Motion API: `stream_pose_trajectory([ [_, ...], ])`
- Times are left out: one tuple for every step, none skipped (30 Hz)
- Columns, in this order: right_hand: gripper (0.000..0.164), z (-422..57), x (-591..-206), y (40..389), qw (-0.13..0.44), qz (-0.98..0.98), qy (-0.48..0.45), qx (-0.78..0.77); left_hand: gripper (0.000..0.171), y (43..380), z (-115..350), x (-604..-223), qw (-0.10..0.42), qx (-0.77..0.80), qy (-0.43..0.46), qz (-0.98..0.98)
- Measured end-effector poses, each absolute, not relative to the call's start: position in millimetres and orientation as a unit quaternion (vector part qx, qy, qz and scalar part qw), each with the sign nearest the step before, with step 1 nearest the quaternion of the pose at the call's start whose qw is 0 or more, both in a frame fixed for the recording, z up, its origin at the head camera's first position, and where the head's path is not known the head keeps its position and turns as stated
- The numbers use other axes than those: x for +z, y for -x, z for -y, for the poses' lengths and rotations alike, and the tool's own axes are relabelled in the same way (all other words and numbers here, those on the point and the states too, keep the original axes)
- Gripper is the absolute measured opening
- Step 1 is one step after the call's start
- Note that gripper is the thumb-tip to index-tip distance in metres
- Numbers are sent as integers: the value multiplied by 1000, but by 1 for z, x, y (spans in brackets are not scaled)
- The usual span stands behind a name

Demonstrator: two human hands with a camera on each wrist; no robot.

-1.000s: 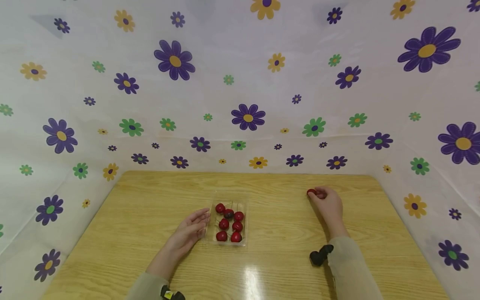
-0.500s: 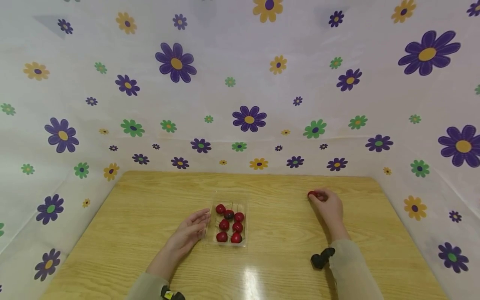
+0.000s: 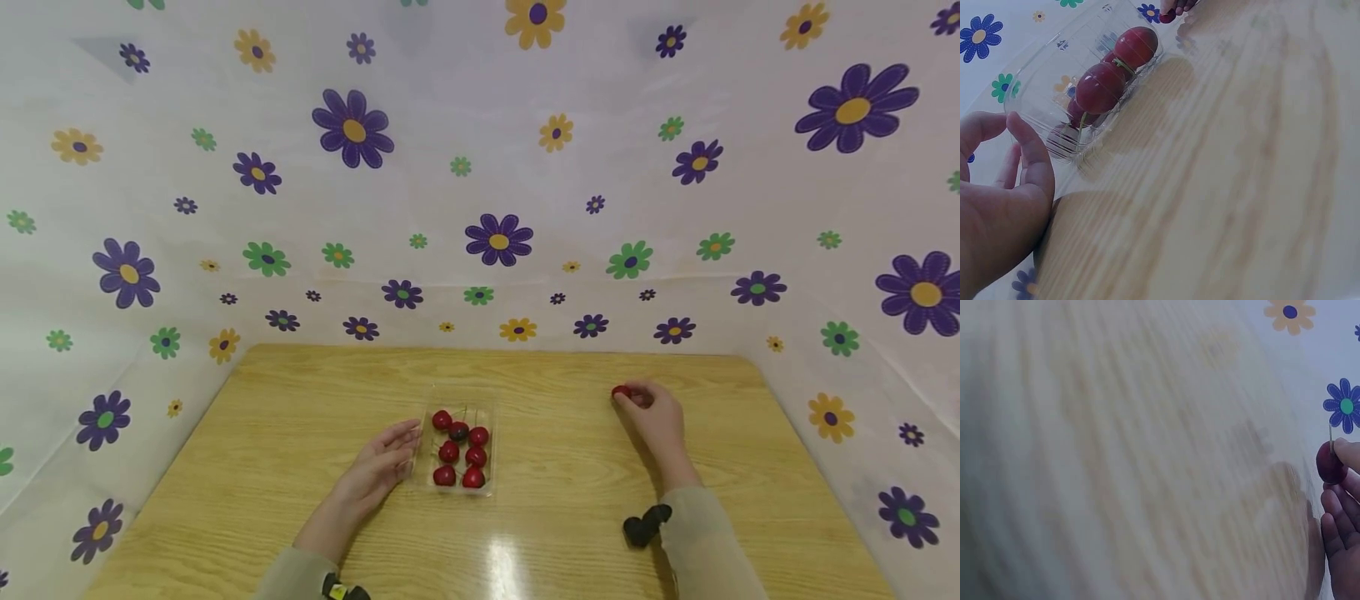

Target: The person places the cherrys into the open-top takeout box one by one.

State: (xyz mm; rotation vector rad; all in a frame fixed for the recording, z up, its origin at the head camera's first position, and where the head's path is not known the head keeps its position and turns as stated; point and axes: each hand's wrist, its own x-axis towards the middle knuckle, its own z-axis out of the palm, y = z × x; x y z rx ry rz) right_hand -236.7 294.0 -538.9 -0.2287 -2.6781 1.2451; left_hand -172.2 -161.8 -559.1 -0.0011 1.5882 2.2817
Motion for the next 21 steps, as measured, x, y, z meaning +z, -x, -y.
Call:
stream_pose_trajectory([
  [40, -294, -539, 237, 89, 900, 74, 420, 60, 172, 162, -559, 180, 807, 0, -562],
  [40, -293, -539, 236, 89, 900, 71, 421, 60, 172, 162, -559, 180, 807, 1, -562],
  [40, -292, -540, 236, 88, 899, 67, 423, 60, 172, 162, -560, 180, 807, 0, -562],
  [40, -292, -540, 236, 86, 899, 64, 426, 60, 172, 162, -560, 180, 808, 0, -562],
  [40, -291, -540, 236, 84, 898, 61, 428, 60, 171, 162, -560, 180, 808, 1, -561],
  [40, -289, -539, 235, 82, 897, 60, 430, 60, 171, 162, -560, 180, 808, 0, -561],
  [40, -288, -539, 234, 80, 896, 58, 434, 60, 171, 162, -560, 180, 808, 0, -561],
  [41, -286, -538, 234, 79, 894, 59, 437, 60, 171, 162, -560, 180, 808, -1, -561],
  [41, -284, -538, 233, 77, 893, 59, 440, 59, 172, 162, -560, 180, 808, -1, -562],
  [41, -283, -537, 233, 76, 891, 61, 443, 59, 172, 162, -560, 179, 808, -1, -562],
  [41, -281, -536, 232, 78, 890, 61, 445, 59, 172, 162, -560, 179, 807, -1, -563],
  [41, -279, -536, 232, 78, 890, 60, 446, 59, 172, 162, -561, 179, 806, -2, -564],
  [40, -277, -535, 232, 79, 889, 59, 448, 59, 172, 162, -561, 178, 806, -1, -564],
  [39, -276, -535, 232, 83, 888, 59, 448, 59, 172, 161, -560, 178, 806, 0, -565],
  [39, -274, -535, 233, 84, 889, 56, 447, 59, 172, 161, -560, 179, 806, 2, -565],
  [38, -272, -535, 233, 84, 891, 53, 443, 60, 172, 161, -560, 179, 806, 3, -565],
  [38, -270, -535, 233, 83, 892, 48, 441, 60, 172, 161, -560, 180, 805, 4, -565],
  [39, -268, -535, 234, 80, 893, 45, 440, 60, 172, 161, -560, 180, 805, 5, -565],
  [39, -266, -535, 234, 77, 894, 42, 440, 60, 172, 161, -560, 180, 806, 6, -564],
  [40, -264, -535, 235, 73, 895, 39, 438, 61, 172, 161, -559, 180, 806, 6, -563],
  [40, -262, -535, 235, 68, 896, 36, 437, 61, 172, 161, -559, 180, 807, 6, -563],
])
